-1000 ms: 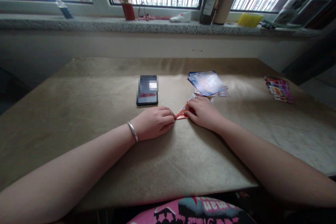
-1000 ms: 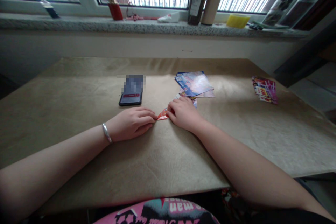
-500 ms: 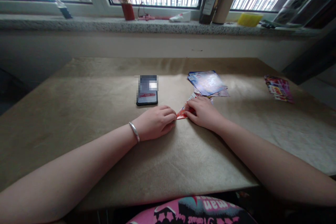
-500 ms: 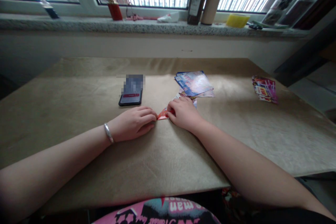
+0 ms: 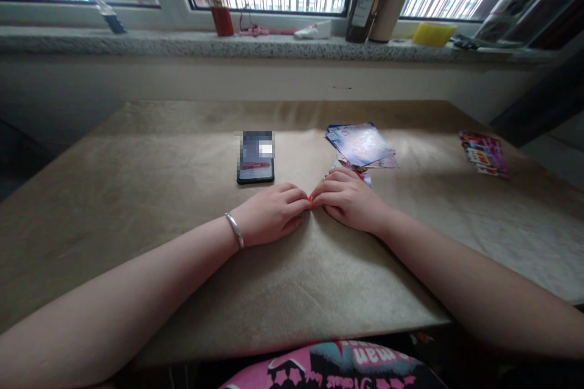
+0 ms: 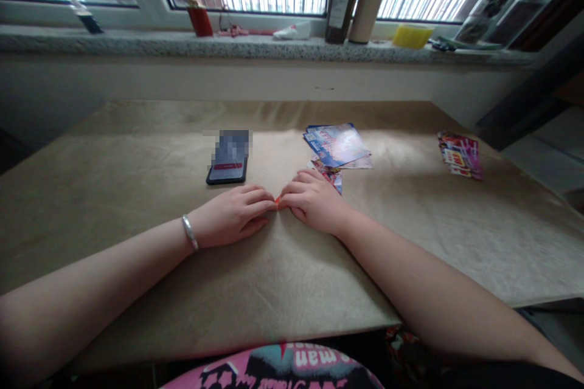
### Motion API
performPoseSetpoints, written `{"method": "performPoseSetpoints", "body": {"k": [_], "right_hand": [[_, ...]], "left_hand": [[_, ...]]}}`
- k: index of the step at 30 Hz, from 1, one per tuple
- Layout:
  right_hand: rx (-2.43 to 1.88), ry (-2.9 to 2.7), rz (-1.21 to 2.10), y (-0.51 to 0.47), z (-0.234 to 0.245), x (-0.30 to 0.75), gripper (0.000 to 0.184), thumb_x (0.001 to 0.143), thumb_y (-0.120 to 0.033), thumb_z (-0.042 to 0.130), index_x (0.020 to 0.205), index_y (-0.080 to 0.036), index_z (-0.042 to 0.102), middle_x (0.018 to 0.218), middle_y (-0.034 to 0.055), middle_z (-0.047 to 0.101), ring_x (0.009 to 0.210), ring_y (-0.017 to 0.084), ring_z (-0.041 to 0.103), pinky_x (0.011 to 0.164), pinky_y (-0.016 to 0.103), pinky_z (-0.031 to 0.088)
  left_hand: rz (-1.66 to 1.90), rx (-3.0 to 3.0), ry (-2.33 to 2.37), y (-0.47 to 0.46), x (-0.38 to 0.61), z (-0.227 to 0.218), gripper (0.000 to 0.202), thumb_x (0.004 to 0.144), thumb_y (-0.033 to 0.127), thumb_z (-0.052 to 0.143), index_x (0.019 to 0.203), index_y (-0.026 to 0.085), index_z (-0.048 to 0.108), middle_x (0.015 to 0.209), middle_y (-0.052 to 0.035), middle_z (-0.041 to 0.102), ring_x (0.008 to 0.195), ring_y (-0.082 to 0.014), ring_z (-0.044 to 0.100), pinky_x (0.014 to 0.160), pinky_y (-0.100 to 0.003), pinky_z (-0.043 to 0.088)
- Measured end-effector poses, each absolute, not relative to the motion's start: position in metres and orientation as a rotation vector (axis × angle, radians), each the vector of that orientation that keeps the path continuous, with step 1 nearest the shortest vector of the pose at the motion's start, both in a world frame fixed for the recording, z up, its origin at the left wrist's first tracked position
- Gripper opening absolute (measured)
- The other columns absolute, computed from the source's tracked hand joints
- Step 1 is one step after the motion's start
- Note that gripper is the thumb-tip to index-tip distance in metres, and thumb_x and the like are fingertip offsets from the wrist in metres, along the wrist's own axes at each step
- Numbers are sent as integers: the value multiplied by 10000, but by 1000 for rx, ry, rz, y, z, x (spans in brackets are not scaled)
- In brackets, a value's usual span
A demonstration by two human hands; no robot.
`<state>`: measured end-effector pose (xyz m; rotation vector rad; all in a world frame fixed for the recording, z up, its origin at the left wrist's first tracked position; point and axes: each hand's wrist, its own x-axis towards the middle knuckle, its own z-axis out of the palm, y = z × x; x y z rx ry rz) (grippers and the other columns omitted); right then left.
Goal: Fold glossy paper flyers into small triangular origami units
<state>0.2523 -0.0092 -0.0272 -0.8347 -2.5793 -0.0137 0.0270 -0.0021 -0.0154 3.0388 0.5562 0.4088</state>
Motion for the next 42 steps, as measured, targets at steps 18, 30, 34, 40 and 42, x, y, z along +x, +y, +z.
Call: {"method": "performPoseSetpoints", "body": {"k": [18, 30, 34, 40, 42], "right_hand": [[-838, -2714, -74, -11, -16, 261, 222, 892, -213, 464, 891, -246, 684, 1016, -4, 708, 913, 183, 587, 829, 347, 365], [-753, -2651, 77, -8, -21, 261, 238, 871, -152, 460, 890, -223, 686, 982, 33, 703, 865, 172, 573, 804, 329, 433], [-775, -2641, 76, -8, -22, 259, 231, 871, -165, 479, 941, -237, 687, 981, 46, 694, 892, 179, 565, 812, 345, 436], [-743, -2613, 114, -11, -25, 250, 247, 897, -157, 439, 938, -187, 681, 963, 85, 677, 897, 181, 550, 808, 327, 457], [-750, -2620, 101, -12, -26, 248, 255, 900, -156, 432, 948, -194, 679, 976, 83, 676, 899, 182, 549, 814, 329, 455]], "left_hand": [[395, 2989, 421, 7, 21, -16, 188, 915, 190, 433, 983, 141, 601, 1044, -89, 636, 970, -181, 558, 860, -307, 487], [400, 2963, 430, 6, 21, -17, 229, 899, 229, 468, 1081, 142, 575, 1076, -101, 618, 986, -197, 538, 871, -329, 485], [388, 3024, 500, 1, 25, -15, 234, 887, 246, 489, 1074, 138, 578, 1076, -97, 613, 979, -216, 533, 862, -346, 483], [374, 3075, 476, 3, 24, -14, 202, 907, 191, 425, 1013, 138, 589, 1031, -79, 636, 950, -194, 555, 841, -322, 490], [381, 3083, 465, 4, 23, -14, 210, 909, 175, 409, 1008, 145, 591, 1039, -76, 642, 954, -187, 563, 838, -315, 492]]}}
